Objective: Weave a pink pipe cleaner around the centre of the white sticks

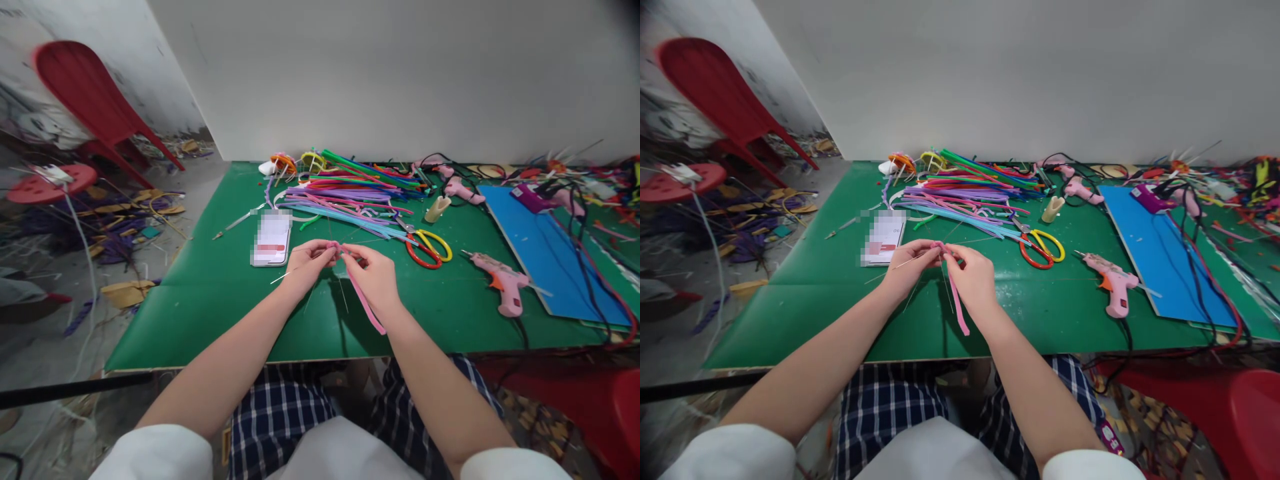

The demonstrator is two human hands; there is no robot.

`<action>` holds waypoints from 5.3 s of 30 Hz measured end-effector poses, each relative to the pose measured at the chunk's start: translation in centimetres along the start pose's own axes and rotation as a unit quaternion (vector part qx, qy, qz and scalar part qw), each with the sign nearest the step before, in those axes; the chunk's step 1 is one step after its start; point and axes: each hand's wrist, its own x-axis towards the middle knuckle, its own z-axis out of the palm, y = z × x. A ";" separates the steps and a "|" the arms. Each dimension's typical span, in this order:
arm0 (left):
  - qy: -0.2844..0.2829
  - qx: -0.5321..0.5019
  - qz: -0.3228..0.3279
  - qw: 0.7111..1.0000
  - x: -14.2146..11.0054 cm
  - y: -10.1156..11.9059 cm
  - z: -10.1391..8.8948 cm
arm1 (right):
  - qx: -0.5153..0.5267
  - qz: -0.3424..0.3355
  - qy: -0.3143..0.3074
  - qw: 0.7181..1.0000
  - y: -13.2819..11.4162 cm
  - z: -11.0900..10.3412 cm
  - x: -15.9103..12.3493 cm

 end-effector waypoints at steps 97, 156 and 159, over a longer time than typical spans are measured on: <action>-0.440 0.079 -0.275 0.851 -1.7 1.4 0.1 | 0.290 0.080 -0.184 0.936 0.1 -9.3 1.2; -0.328 -0.117 -0.119 0.930 -1.8 2.2 -1.7 | 0.273 0.180 -0.100 0.940 4.0 -7.6 2.6; -0.337 -0.114 -0.127 0.926 -1.7 2.0 -1.5 | 0.249 0.184 -0.104 0.945 4.7 -7.1 2.8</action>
